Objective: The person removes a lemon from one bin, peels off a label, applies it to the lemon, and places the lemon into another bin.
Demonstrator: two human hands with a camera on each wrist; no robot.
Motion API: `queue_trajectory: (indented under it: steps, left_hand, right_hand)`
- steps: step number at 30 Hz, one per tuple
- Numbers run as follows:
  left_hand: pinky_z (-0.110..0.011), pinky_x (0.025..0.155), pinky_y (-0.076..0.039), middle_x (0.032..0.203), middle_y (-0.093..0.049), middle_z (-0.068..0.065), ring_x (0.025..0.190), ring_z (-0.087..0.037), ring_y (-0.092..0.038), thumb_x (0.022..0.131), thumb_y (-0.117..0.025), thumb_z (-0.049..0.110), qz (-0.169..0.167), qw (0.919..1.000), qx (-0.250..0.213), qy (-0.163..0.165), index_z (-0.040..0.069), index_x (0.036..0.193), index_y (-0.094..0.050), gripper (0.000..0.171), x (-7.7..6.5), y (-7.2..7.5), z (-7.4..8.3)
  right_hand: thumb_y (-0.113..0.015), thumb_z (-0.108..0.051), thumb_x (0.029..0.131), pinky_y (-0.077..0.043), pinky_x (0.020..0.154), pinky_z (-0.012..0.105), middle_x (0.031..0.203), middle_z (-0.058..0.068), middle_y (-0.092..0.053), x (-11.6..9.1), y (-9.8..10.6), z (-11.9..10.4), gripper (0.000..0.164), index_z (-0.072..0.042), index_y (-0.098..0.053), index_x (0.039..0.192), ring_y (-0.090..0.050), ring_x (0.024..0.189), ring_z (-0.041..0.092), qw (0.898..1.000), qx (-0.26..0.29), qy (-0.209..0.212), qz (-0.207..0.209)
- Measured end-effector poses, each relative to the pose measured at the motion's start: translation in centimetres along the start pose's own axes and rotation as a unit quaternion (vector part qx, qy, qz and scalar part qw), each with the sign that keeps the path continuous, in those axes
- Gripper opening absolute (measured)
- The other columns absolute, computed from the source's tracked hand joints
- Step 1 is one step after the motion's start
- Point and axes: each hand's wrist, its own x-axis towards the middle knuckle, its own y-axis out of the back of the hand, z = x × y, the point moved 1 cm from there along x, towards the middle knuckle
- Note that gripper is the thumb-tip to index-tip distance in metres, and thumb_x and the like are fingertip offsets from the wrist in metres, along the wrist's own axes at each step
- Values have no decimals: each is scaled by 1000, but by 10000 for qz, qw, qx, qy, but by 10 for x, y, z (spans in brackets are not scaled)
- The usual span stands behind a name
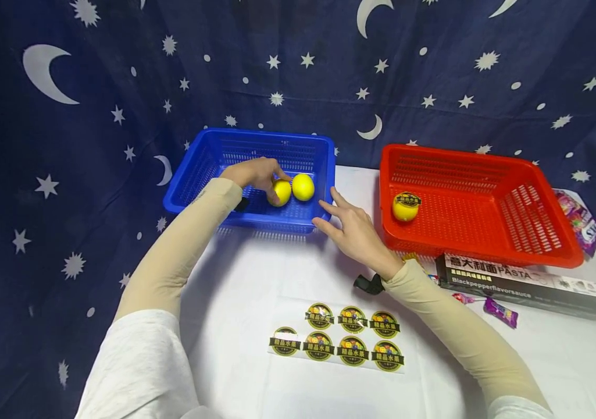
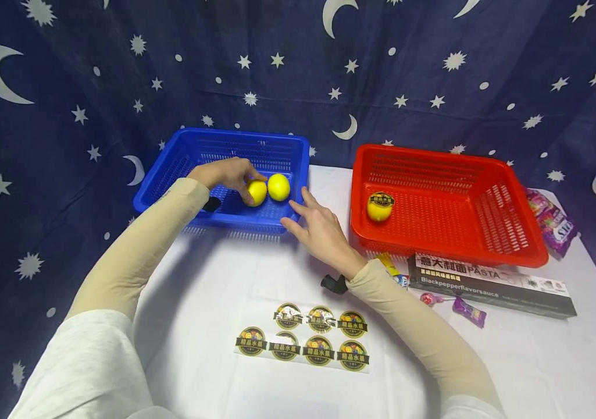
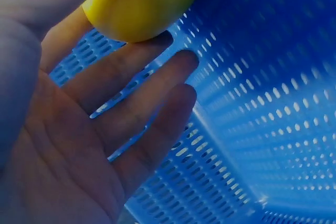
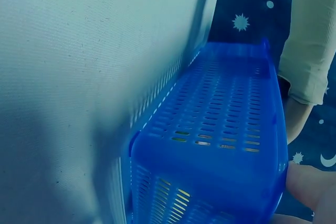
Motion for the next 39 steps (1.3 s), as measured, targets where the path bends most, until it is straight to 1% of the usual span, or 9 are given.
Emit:
queue_trajectory:
  steps: [9, 16, 19, 21, 26, 28, 31, 33, 39]
  left_hand:
    - [-51, 120, -38, 155, -52, -13, 144, -34, -47, 79, -90, 36, 414, 9990, 83, -175, 22, 146, -58, 76, 2, 3, -11]
    - [-45, 104, -52, 137, -68, -10, 115, -28, -65, 78, -88, 44, 1500, 9882, -137, -265, 19, 147, -58, 79, -35, 28, 2]
    - [-39, 93, -56, 126, -75, -7, 105, -22, -70, 77, -87, 52, 2196, 9719, -493, -690, 23, 146, -59, 80, -61, 24, 22]
    - [-35, 86, -56, 119, -78, -5, 100, -20, -74, 75, -87, 56, 2719, 9528, -640, -1190, 25, 144, -61, 80, -78, 10, 39]
    - [-28, 67, -50, 102, -81, -2, 83, -16, -77, 72, -89, 54, 3669, 8969, -541, -2409, 20, 134, -70, 74, -110, -56, 83]
    - [-28, 64, -49, 98, -81, -2, 79, -15, -75, 71, -89, 53, 3715, 8898, -585, -2586, 18, 131, -71, 72, -115, -86, 95]
    - [-28, 68, -50, 97, -81, 1, 79, -13, -74, 72, -89, 52, 3477, 9001, -789, -2504, 18, 132, -70, 72, -112, -124, 106]
    - [-29, 72, -50, 100, -81, 1, 82, -11, -74, 74, -87, 54, 3216, 9149, -875, -2278, 18, 135, -69, 73, -104, -142, 110]
    - [-25, 69, -49, 97, -80, 0, 80, -11, -71, 78, -83, 58, 2545, 9453, -855, -1853, 16, 139, -65, 76, -74, -168, 109]
  right_hand:
    - [-67, -42, 99, -39, 117, 58, 163, 20, -36, 0, -1, 0, 56, -6, -61, 141, -47, 144, 41, 9998, 95, 45, 158]
    - [-67, -38, 100, -37, 121, 53, 165, 14, -36, -7, -6, 7, 55, -9, -58, 145, -45, 147, 35, 9990, 314, 86, 318]
    - [-69, -35, 98, -36, 121, 53, 163, 12, -43, -19, -2, 13, 58, -10, -55, 148, -46, 148, 33, 9981, 462, 91, 401]
    - [-71, -34, 97, -40, 119, 53, 160, 12, -47, -31, 3, 16, 61, -10, -53, 150, -48, 146, 32, 9974, 573, 83, 429]
    - [-81, -27, 90, -49, 111, 47, 156, 13, -51, -64, 16, 23, 73, -11, -48, 153, -51, 142, 31, 9925, 1216, 55, 145]
    - [-85, -24, 86, -50, 110, 44, 155, 13, -53, -75, 19, 26, 78, -11, -47, 153, -53, 141, 32, 9892, 1457, 157, -26]
    - [-89, -21, 81, -52, 107, 46, 149, 15, -58, -88, 21, 32, 84, -8, -48, 153, -59, 136, 34, 9870, 1537, 380, -265]
    - [-88, -20, 81, -53, 104, 49, 144, 16, -62, -94, 20, 37, 83, -6, -49, 152, -64, 129, 36, 9867, 1509, 421, -431]
    - [-83, -28, 86, -56, 100, 49, 138, 11, -67, -99, 10, 52, 67, -7, -58, 145, -69, 122, 32, 9903, 1112, 63, -830]
